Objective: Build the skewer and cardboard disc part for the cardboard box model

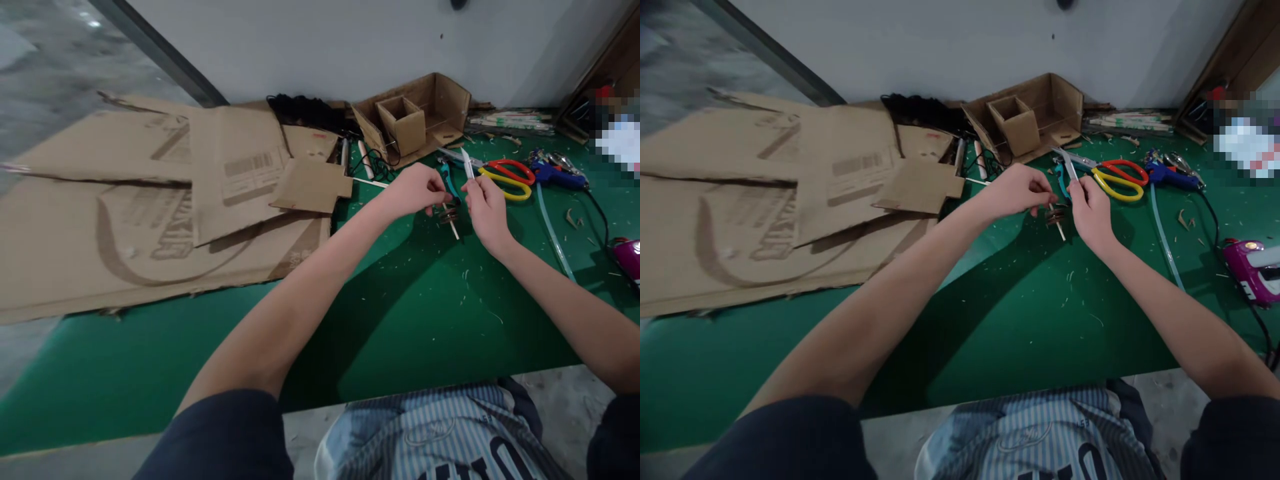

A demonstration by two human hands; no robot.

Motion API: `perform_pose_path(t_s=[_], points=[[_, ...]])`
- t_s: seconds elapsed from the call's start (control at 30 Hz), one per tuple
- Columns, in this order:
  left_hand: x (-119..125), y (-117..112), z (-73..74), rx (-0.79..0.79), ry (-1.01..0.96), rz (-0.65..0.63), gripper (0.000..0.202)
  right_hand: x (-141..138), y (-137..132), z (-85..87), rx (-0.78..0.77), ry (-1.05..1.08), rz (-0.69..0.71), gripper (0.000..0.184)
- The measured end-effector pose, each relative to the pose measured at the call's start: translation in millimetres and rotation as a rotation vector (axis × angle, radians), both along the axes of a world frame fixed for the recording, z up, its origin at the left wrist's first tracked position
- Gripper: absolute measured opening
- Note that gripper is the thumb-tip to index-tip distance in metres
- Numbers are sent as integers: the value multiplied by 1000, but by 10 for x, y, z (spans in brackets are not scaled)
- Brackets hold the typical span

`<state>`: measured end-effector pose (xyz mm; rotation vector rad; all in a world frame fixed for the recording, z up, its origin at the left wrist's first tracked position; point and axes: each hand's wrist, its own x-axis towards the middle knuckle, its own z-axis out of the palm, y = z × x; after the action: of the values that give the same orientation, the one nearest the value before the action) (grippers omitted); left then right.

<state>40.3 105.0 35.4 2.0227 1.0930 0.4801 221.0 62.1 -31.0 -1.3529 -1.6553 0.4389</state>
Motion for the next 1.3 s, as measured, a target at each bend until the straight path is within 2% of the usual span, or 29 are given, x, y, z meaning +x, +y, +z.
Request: perform_pose_path(t_s=[0.13, 0.23, 0.33, 0.4, 0.5, 0.63, 0.8, 1.0, 1.13, 1.23, 1.3], points=[[-243, -78, 207, 68, -69, 51, 3, -70, -131, 98, 26, 79, -74, 47], [-434, -125, 305, 198, -42, 65, 10, -88, -232, 187, 111, -111, -42, 44], [-537, -151, 312, 247, 2, 41, 12, -39, -257, 251, 209, -419, 103, 42], [-551, -159, 286, 241, 6, 19, 13, 14, -238, 275, 221, -578, 192, 42], [-538, -157, 243, 228, -10, -5, 16, 73, -208, 287, 201, -675, 222, 44], [-536, -132, 197, 204, 29, -40, 13, 88, -198, 265, 165, -587, 167, 44], [-542, -119, 174, 213, 45, -23, 12, 86, -175, 231, 124, -404, 102, 40], [-477, -178, 205, 314, 177, -80, 10, 82, -166, 227, 103, -385, 92, 41], [-460, -189, 204, 324, 205, -104, 12, 82, -160, 218, 106, -386, 93, 42], [-474, -172, 190, 286, 163, -58, 18, 90, -158, 221, 95, -370, 109, 40], [-483, -157, 181, 205, 100, -2, 20, 92, -168, 233, 79, -341, 149, 38]])
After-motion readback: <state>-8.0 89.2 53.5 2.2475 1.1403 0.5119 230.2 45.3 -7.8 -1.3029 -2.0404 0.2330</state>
